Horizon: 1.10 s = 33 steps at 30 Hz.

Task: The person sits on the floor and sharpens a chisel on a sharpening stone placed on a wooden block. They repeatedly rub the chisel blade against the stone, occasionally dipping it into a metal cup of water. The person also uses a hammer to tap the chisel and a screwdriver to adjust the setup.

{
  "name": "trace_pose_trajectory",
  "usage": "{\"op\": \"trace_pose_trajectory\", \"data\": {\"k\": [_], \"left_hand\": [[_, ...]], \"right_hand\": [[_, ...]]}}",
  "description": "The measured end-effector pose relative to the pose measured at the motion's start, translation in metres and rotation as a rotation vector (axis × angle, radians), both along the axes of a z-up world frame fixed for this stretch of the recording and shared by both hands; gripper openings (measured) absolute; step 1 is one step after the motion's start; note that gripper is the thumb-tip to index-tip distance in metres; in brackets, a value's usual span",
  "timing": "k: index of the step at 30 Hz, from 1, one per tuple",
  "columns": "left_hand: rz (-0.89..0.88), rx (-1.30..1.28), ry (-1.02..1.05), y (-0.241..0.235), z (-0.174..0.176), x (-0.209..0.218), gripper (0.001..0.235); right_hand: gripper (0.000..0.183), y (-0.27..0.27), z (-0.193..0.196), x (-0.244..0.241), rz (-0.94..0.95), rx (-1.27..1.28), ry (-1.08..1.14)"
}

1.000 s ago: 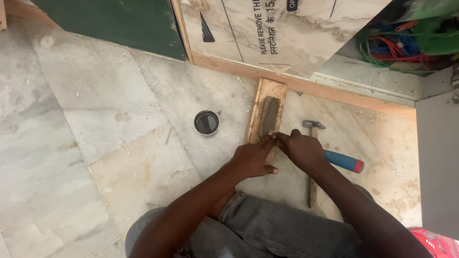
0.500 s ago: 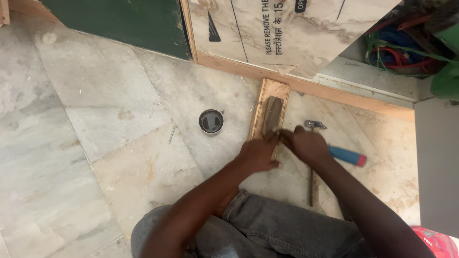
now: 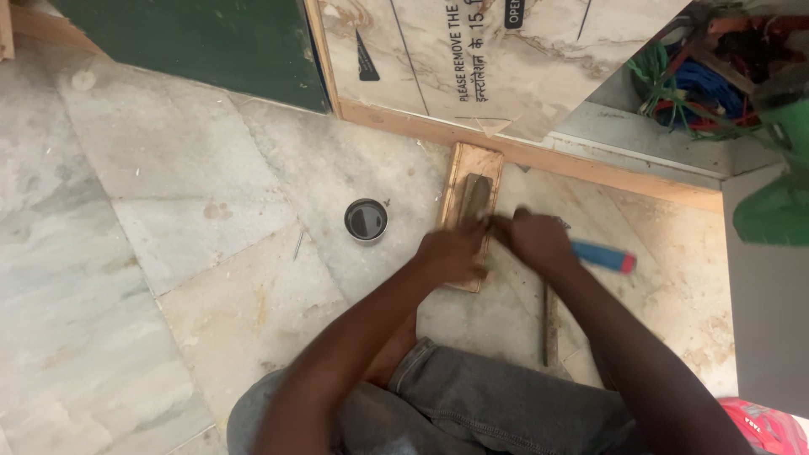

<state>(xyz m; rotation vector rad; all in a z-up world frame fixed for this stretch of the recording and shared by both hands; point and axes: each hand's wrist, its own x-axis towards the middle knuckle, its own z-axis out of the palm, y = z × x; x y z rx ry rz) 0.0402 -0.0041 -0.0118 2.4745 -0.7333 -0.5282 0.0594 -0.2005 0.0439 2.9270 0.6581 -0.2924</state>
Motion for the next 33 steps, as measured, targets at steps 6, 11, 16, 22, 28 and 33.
{"op": "trace_pose_trajectory", "data": {"k": [6,11,16,22,28,33], "left_hand": [[-0.041,-0.021,-0.025,0.019,0.012,-0.027,0.109],[0.075,0.027,-0.107,-0.014,0.011,0.041,0.103],[0.018,0.079,0.002,-0.007,0.021,0.017,0.099],[-0.057,0.007,-0.031,0.015,0.016,-0.026,0.108],[0.064,0.004,-0.164,-0.014,0.007,0.043,0.105],[-0.016,0.042,-0.049,-0.002,0.009,0.001,0.109]], "right_hand": [[0.04,0.008,0.002,-0.025,-0.061,0.044,0.081],[0.036,0.006,-0.001,0.037,-0.134,0.139,-0.059],[0.036,0.009,0.006,0.009,-0.109,0.099,0.016],[0.039,0.012,0.006,-0.034,-0.113,0.012,0.128],[0.036,0.007,0.001,0.044,-0.171,0.098,0.004],[0.038,0.007,0.001,-0.001,-0.104,0.056,0.094]]}}
